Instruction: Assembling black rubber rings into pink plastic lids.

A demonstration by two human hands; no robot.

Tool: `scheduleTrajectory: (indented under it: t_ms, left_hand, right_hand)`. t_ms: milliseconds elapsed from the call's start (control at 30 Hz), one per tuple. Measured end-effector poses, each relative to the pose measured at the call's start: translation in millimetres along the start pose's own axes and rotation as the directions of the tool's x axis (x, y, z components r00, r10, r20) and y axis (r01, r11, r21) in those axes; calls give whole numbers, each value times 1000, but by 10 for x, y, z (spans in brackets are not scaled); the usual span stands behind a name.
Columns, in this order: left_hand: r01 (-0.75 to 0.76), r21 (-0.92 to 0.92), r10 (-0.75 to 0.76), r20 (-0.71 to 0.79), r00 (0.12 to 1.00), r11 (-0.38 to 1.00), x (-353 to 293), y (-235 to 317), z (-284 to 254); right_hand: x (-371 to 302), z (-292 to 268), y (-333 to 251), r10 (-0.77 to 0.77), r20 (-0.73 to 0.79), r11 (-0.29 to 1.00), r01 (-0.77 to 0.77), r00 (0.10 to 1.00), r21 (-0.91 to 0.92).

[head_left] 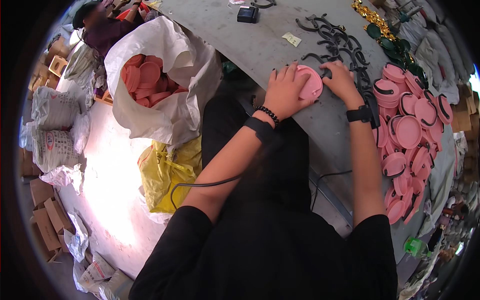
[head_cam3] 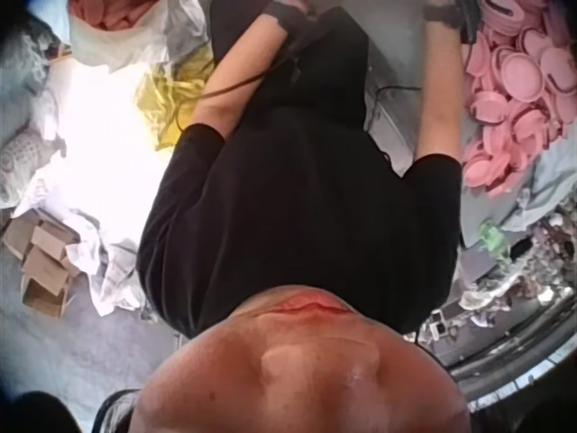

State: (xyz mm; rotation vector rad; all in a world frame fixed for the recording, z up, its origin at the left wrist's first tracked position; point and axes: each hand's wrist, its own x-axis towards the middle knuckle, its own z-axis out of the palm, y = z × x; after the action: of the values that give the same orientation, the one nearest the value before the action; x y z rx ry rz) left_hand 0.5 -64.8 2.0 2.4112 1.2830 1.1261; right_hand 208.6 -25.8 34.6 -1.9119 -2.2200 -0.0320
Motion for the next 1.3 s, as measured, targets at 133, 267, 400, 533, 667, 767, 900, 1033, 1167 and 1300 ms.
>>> scheduleTrajectory:
  t_ms: [133, 267, 400, 533, 667, 767, 900, 1033, 1167, 1300]
  left_hand:
    - [-17, -27, 17, 10, 1000, 999, -22, -23, -35]
    - [-22, -59, 23, 14, 1000, 998, -46, -39, -91]
    - [214, 79, -222, 98, 970, 974, -35, 281, -377]
    - [202, -31, -174, 384, 907, 979, -31, 278, -385]
    - [180, -260, -90, 323, 942, 949, -60, 286, -376]
    - [-8, -44, 13, 128, 992, 999, -26, 198, -367]
    - [-73, -100, 84, 107, 991, 992, -45, 32, -135]
    - [-28, -159, 45, 110, 993, 987, -60, 0, -40]
    - [11, -199, 19, 147, 989, 980, -36, 14, -26]
    - [23, -179, 11, 184, 983, 984, -31, 9, -59]
  right_hand:
    - [-59, -98, -25, -102, -120, 994, 98, 988, -43]
    - [-226, -292, -138, -255, -238, 947, 292, 937, 133]
    - [-577, -359, -295, -197, -188, 949, 235, 962, 212]
    - [-765, -361, -555, -128, -213, 954, 179, 969, 242]
    - [-826, -295, -624, -112, -324, 953, 193, 939, 232]
    - [-858, -297, -642, -148, -271, 961, 203, 951, 186]
    - [-844, -238, -561, -171, -215, 966, 206, 962, 153]
    - [-738, -278, -481, -181, -194, 968, 210, 964, 141]
    - [-583, -319, -366, -428, -15, 902, 428, 904, 56]
    - [-480, -296, -299, -591, 16, 798, 581, 807, 161]
